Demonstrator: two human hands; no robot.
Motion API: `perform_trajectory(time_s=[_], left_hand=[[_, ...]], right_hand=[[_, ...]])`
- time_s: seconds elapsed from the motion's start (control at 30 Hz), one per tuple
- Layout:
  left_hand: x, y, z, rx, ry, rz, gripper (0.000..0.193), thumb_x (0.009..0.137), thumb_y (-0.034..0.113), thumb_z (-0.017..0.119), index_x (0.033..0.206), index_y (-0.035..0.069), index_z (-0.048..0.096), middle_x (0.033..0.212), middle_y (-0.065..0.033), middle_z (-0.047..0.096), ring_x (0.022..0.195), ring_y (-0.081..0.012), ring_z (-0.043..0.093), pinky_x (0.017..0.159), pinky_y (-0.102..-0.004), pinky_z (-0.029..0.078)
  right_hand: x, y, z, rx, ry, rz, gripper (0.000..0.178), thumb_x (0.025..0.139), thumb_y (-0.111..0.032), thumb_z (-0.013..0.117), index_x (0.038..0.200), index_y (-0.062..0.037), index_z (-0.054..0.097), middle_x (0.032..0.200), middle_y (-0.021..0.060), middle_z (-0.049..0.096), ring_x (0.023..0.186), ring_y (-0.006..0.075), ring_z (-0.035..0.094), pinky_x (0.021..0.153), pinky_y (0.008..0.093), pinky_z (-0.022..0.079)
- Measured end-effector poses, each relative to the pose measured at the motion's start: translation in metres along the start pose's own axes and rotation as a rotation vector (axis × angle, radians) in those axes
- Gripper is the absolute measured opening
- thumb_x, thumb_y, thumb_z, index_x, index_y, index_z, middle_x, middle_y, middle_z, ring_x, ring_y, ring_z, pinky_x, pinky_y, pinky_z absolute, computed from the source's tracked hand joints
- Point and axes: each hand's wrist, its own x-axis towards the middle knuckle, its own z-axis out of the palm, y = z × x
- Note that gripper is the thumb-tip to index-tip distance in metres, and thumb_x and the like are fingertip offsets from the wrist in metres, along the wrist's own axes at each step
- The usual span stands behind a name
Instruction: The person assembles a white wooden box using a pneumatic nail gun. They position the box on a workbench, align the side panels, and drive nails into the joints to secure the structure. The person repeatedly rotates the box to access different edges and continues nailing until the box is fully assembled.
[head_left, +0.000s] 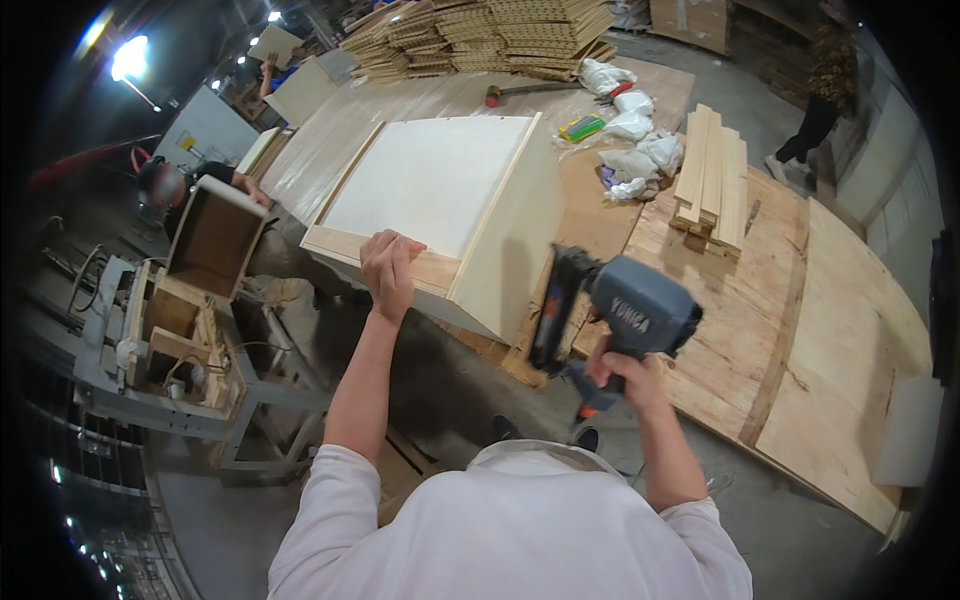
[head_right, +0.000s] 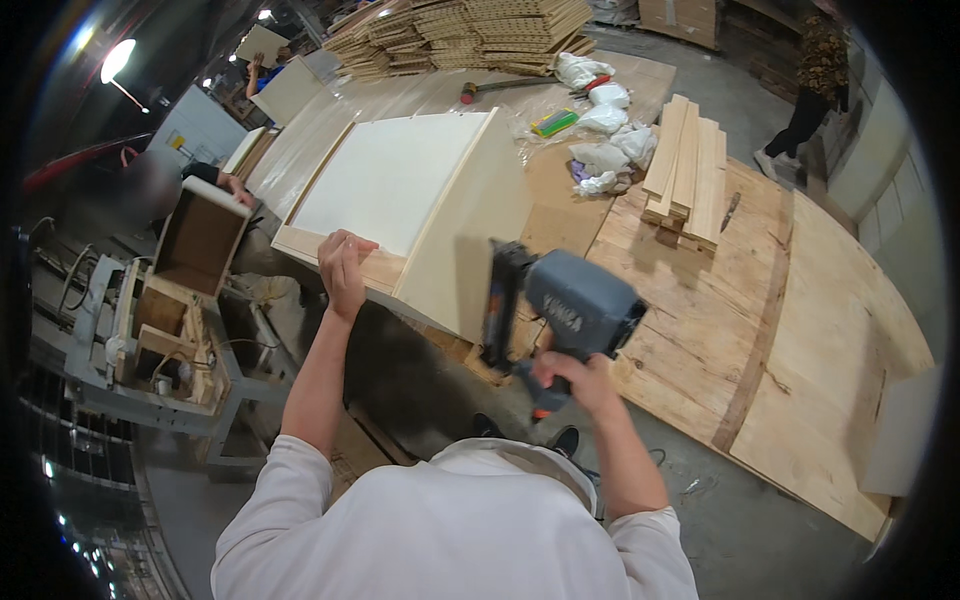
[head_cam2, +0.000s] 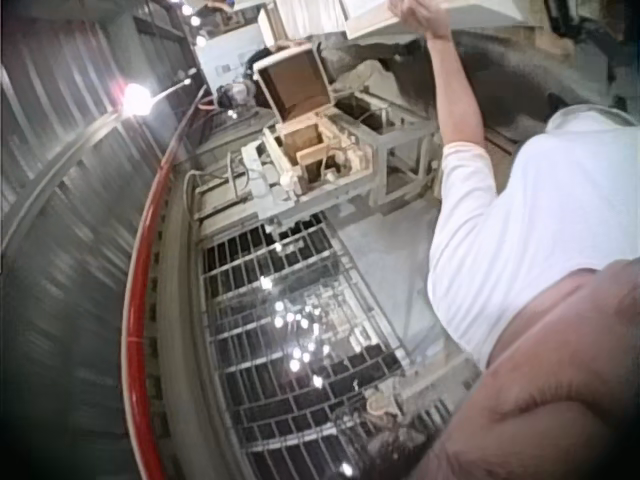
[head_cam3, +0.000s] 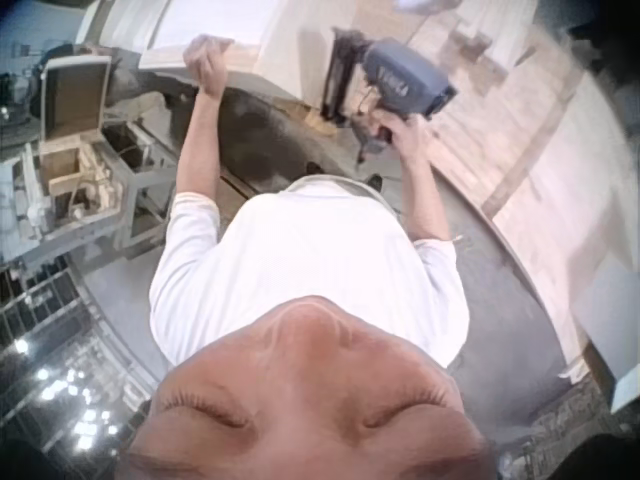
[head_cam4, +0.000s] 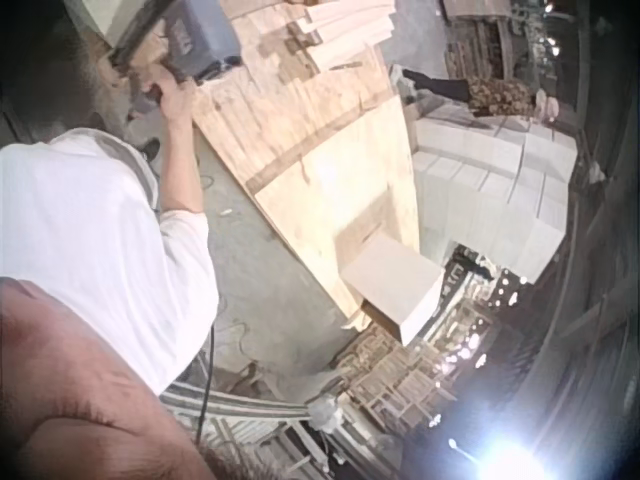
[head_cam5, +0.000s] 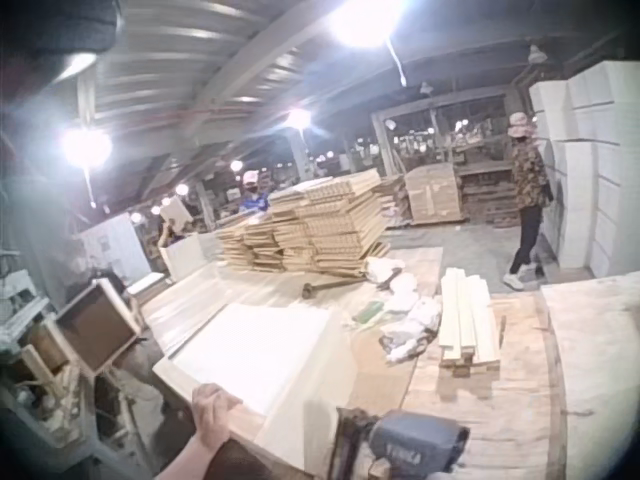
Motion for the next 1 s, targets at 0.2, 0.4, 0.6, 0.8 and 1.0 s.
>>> perform_trajectory(time_s=[0.2, 0.4, 0.6, 0.8, 1.0], left_hand=[[0.002, 0.003, 0.001, 0.002, -0.049, -0.052, 0.040, 0.092, 0.021, 0.038, 0.066, 0.006, 0.065, 0.070, -0.0056, 0.058, 0.076, -0.0256, 0.054, 0.080, -0.0365, 0.037], [-0.002, 0.002, 0.003, -0.015, -0.051, -0.115, 0.041, 0.092, 0.021, 0.037, 0.067, 0.006, 0.065, 0.070, -0.0055, 0.058, 0.076, -0.0251, 0.054, 0.081, -0.0358, 0.036], [-0.001, 0.002, 0.005, 0.000, -0.034, -0.100, 0.041, 0.092, 0.022, 0.037, 0.067, 0.005, 0.065, 0.070, -0.0056, 0.058, 0.076, -0.0250, 0.054, 0.081, -0.0359, 0.036], [0.000, 0.004, 0.003, 0.010, -0.041, -0.097, 0.042, 0.092, 0.021, 0.037, 0.067, 0.005, 0.065, 0.070, -0.0061, 0.058, 0.077, -0.0246, 0.054, 0.082, -0.0362, 0.036], [-0.003, 0.004, 0.004, 0.008, -0.039, -0.083, 0.041, 0.092, 0.020, 0.037, 0.066, 0.005, 0.065, 0.071, -0.0063, 0.059, 0.077, -0.0248, 0.054, 0.081, -0.0360, 0.036]], right_hand=[[0.022, 0.058, 0.033, 0.259, -0.235, 0.093, 0.009, 0.084, -0.009, 0.060, 0.083, -0.0002, 0.060, 0.064, 0.0060, 0.058, 0.061, 0.0154, 0.056, 0.067, 0.0317, 0.047], [0.024, 0.067, 0.035, 0.264, -0.285, 0.192, 0.011, 0.086, -0.012, 0.062, 0.087, -0.0008, 0.060, 0.066, 0.0051, 0.058, 0.062, 0.0147, 0.056, 0.066, 0.0294, 0.046], [0.026, 0.067, 0.033, 0.197, -0.272, 0.209, 0.010, 0.086, -0.011, 0.062, 0.087, -0.0010, 0.061, 0.065, 0.0043, 0.058, 0.062, 0.0140, 0.057, 0.063, 0.0283, 0.046], [0.027, 0.064, 0.035, 0.143, -0.278, 0.170, 0.008, 0.087, -0.009, 0.061, 0.087, -0.0009, 0.061, 0.063, 0.0034, 0.057, 0.060, 0.0129, 0.056, 0.062, 0.0280, 0.045], [0.025, 0.053, 0.042, 0.180, -0.265, 0.209, 0.013, 0.087, -0.009, 0.059, 0.095, 0.0007, 0.059, 0.064, 0.0029, 0.056, 0.059, 0.0126, 0.054, 0.062, 0.0286, 0.045]])
